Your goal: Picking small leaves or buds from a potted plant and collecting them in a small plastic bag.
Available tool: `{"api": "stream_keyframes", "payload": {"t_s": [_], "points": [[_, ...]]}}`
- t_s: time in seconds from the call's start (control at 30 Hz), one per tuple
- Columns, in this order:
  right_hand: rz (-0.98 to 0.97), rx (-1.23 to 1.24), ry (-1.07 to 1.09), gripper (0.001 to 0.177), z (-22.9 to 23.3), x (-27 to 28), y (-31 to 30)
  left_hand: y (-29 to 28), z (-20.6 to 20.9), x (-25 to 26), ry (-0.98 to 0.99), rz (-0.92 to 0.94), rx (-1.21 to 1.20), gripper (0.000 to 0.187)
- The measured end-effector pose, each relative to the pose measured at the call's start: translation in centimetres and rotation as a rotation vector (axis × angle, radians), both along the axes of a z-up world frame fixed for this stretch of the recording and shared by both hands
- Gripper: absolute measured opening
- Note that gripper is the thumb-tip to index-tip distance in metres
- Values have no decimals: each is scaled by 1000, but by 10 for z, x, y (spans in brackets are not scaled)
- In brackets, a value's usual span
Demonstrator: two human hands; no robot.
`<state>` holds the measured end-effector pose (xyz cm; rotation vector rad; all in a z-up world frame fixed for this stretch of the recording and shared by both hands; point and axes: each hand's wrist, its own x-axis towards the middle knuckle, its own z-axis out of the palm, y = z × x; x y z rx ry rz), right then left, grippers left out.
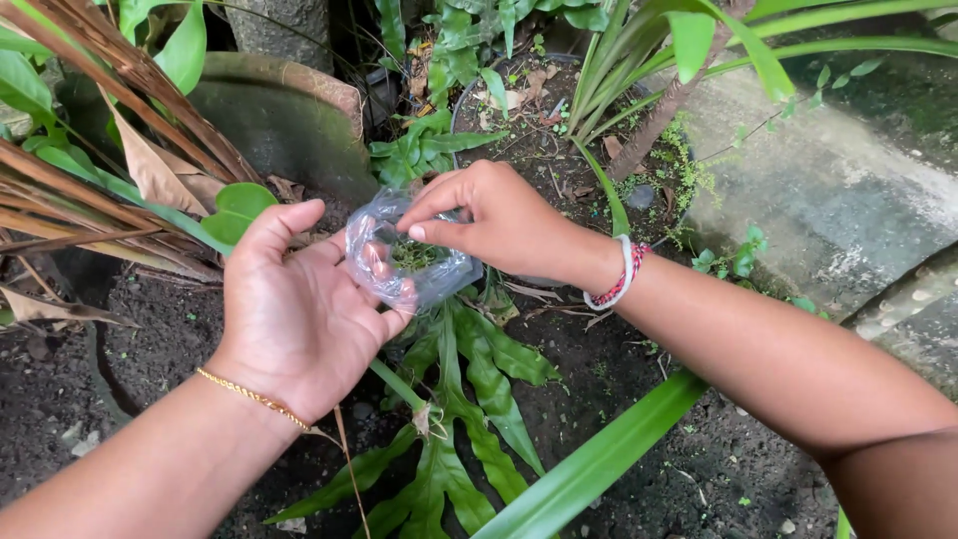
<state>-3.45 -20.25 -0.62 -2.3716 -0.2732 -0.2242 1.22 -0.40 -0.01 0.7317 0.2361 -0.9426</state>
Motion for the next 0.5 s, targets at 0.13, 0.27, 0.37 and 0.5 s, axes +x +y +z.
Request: {"api": "stream_keyframes", "payload": {"t_s": [0.13, 0.27, 0.37, 0.5], "points": [[-72, -65, -32, 8, -3, -2, 4, 1, -3, -1, 8, -20, -13, 39], [-57, -4, -129, 6, -4, -3, 7, 2, -3, -2, 4, -23, 0, 36], [-51, 95, -214, 9, -4, -1, 6, 3, -5, 1, 8, -24, -3, 35], [-145, 290, -311, 23, -15, 7, -3, 3, -6, 2, 47, -4, 29, 29]]}}
